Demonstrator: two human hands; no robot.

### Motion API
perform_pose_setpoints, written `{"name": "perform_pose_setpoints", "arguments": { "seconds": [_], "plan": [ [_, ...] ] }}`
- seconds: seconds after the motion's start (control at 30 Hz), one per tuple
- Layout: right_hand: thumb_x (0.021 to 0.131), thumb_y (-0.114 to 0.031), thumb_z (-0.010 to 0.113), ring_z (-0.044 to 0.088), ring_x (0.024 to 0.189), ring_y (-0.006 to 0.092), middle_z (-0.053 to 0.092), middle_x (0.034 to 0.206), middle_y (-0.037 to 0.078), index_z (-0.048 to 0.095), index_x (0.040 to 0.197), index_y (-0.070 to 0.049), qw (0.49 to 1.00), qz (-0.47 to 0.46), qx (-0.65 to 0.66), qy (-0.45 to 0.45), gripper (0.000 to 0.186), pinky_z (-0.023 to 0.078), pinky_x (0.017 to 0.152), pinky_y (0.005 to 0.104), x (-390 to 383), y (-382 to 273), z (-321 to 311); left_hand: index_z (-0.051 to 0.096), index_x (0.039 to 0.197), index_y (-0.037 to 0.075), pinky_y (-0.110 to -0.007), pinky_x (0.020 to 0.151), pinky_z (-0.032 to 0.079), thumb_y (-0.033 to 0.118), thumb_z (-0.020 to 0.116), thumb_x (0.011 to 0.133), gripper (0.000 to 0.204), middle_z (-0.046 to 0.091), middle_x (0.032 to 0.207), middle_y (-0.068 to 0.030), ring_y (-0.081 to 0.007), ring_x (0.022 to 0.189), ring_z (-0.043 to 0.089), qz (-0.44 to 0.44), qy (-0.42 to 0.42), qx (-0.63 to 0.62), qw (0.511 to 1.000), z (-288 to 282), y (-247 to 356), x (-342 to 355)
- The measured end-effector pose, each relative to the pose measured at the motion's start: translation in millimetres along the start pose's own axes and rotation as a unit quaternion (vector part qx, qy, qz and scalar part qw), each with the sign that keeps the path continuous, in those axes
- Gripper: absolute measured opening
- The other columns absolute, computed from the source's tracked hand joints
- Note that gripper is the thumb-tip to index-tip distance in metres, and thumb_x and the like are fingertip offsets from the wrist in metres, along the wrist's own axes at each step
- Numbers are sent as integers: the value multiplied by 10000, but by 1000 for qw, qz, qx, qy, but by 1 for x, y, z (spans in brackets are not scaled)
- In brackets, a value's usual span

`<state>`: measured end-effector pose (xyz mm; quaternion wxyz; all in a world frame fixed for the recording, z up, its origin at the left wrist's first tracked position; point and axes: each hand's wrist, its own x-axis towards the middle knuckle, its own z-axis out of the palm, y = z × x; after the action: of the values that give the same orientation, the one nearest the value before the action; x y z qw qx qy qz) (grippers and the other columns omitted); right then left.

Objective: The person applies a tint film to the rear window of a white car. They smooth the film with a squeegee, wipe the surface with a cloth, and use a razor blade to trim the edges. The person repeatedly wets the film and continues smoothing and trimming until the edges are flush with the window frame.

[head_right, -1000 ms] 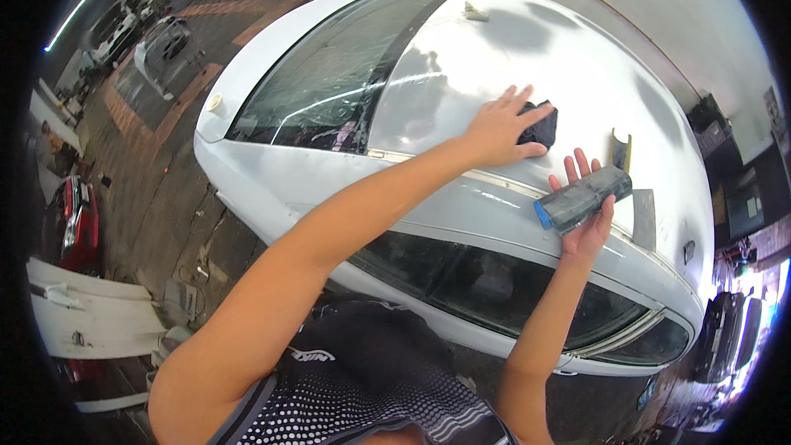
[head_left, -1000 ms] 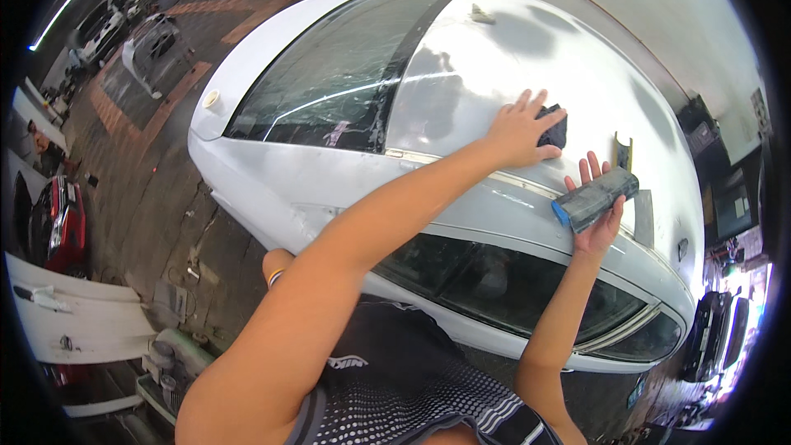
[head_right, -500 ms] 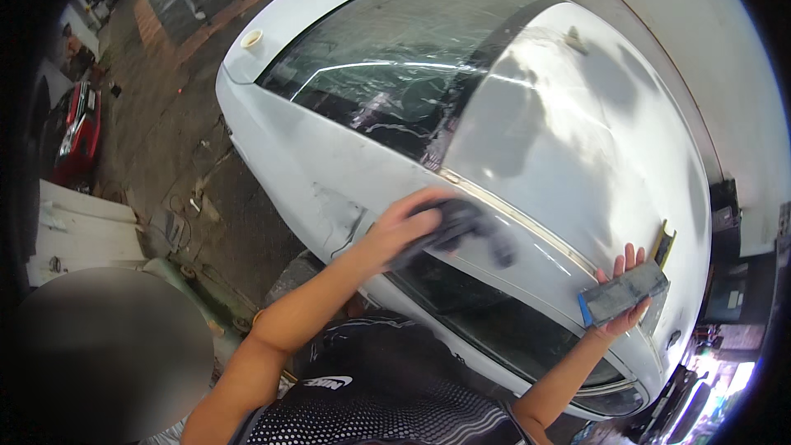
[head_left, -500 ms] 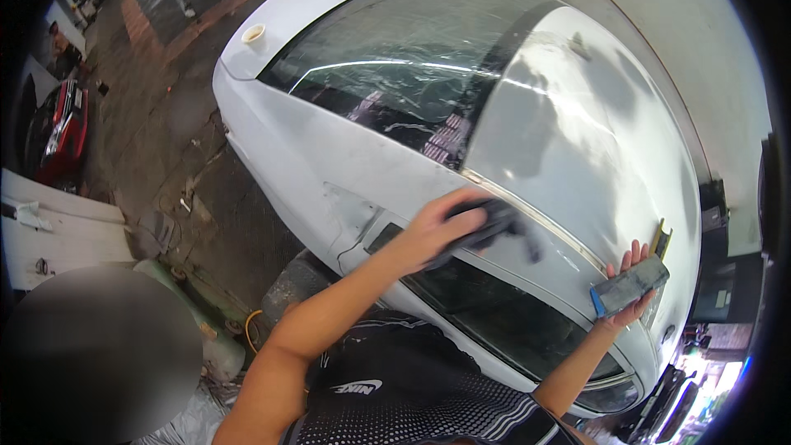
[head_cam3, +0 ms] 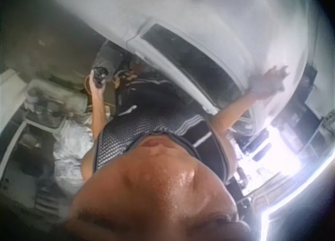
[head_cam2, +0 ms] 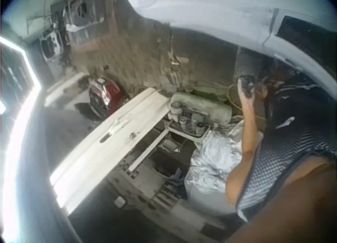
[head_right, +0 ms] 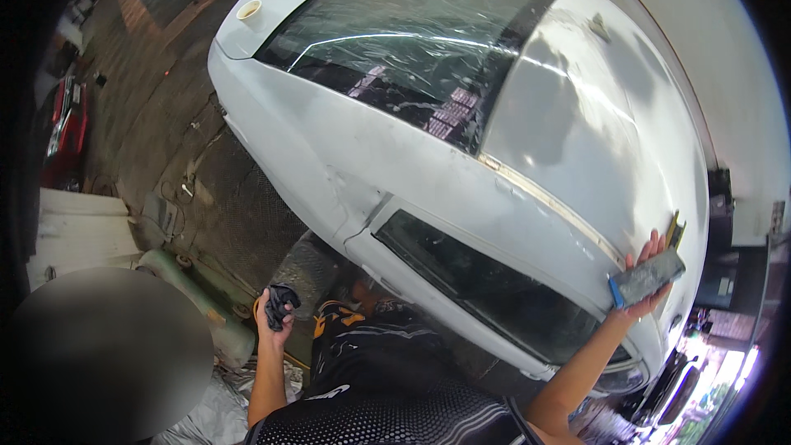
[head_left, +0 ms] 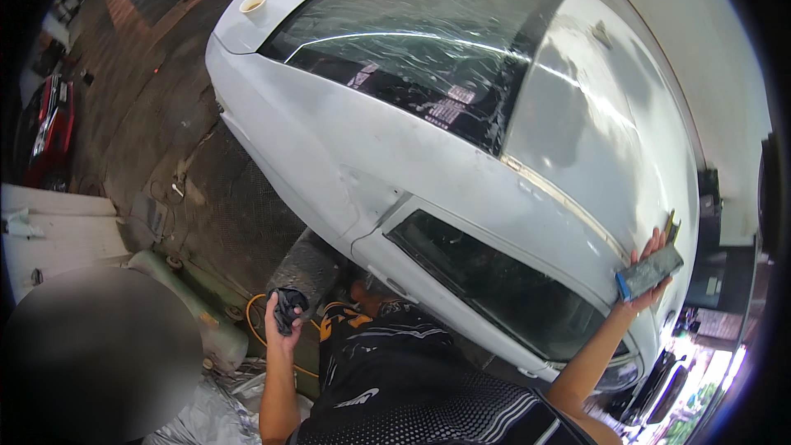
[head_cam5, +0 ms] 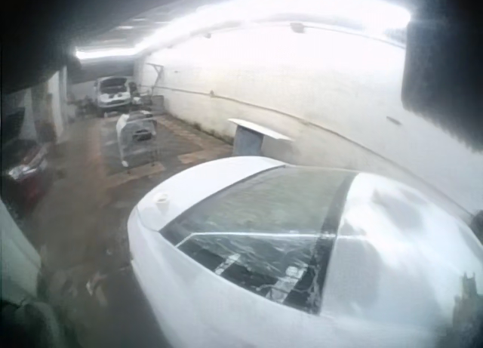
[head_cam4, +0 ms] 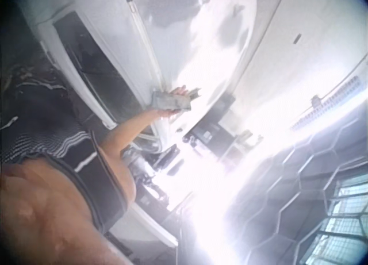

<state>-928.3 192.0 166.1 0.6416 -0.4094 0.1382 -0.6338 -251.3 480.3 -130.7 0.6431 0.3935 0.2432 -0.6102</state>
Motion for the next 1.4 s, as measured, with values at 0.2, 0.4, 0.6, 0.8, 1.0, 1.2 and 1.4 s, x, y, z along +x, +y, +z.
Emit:
{"name": "perform_pose_setpoints", "arguments": {
  "seconds": [0.2, 0.4, 0.6, 0.8, 1.0, 1.2, 1.4],
  "plan": [
    [982, -346, 682, 232, 1595, 353, 61, 1755, 199, 12, 1684, -65, 996, -56, -1, 67, 1010, 253, 1184, 756, -31, 18, 13, 622, 1282, 43, -524, 955, 590, 473, 591, 1046, 491, 664, 1339, -168, -353, 1243, 645, -24, -76, 136, 988, 61, 25, 10],
    [866, -384, 818, 406, 1482, 478, 218, 1649, 381, 361, 1580, -38, 991, 57, -7, 124, 915, 465, 1070, 716, -184, 91, 95, 481, 1479, -17, -591, 1036, 556, 356, 647, 1005, 626, 469, 1579, -186, -387, 1461, 461, -65, -274, 290, 915, 125, 42, 10],
    [902, -232, 789, 467, 1433, 493, 410, 1575, 339, 443, 1517, -3, 903, 139, -38, 405, 741, 502, 1101, 608, -403, 138, 154, 376, 1583, 56, -414, 753, 620, 376, 639, 1021, 698, 525, 1513, -198, -341, 1309, 590, -194, -315, 416, 831, 115, 12, 45],
    [975, -305, 748, 722, 1029, 289, 692, 1135, 134, 601, 1278, -44, 646, 156, 2, 747, 426, 644, 861, 513, -619, 202, 173, 398, 1573, 96, -473, 836, 615, 486, 521, 1083, 639, 601, 1402, -208, -334, 1251, 624, -323, -285, 454, 780, 104, -74, 39],
    [988, -364, 733, 724, 887, 262, 682, 967, 105, 631, 1138, -48, 543, 118, 39, 830, 364, 658, 775, 515, -757, 251, 155, 546, 1428, -12, -500, 975, 552, 412, 570, 1076, 552, 661, 1335, -167, -301, 1194, 658, -324, -311, 614, 649, 64, -194, 50],
    [990, -396, 726, 722, 860, 244, 689, 944, 103, 639, 1139, -25, 539, 225, -16, 811, 409, 654, 740, 459, -855, 310, 86, 728, 1126, -36, -282, 869, 497, 271, 649, 1063, 323, 712, 1010, -7, -96, 934, 609, -60, -462, 768, 439, -71, -348, 88],
    [947, -381, 779, 708, 917, 235, 729, 1095, 109, 671, 1274, 9, 568, 167, 73, 802, 521, 575, 825, 409, -1008, 475, -112, 729, 1138, 6, -390, 943, 514, 213, 633, 1044, 246, 703, 1108, -176, -351, 1033, 677, -1, -618, 713, 333, -295, -525, 82]
  ]
}}
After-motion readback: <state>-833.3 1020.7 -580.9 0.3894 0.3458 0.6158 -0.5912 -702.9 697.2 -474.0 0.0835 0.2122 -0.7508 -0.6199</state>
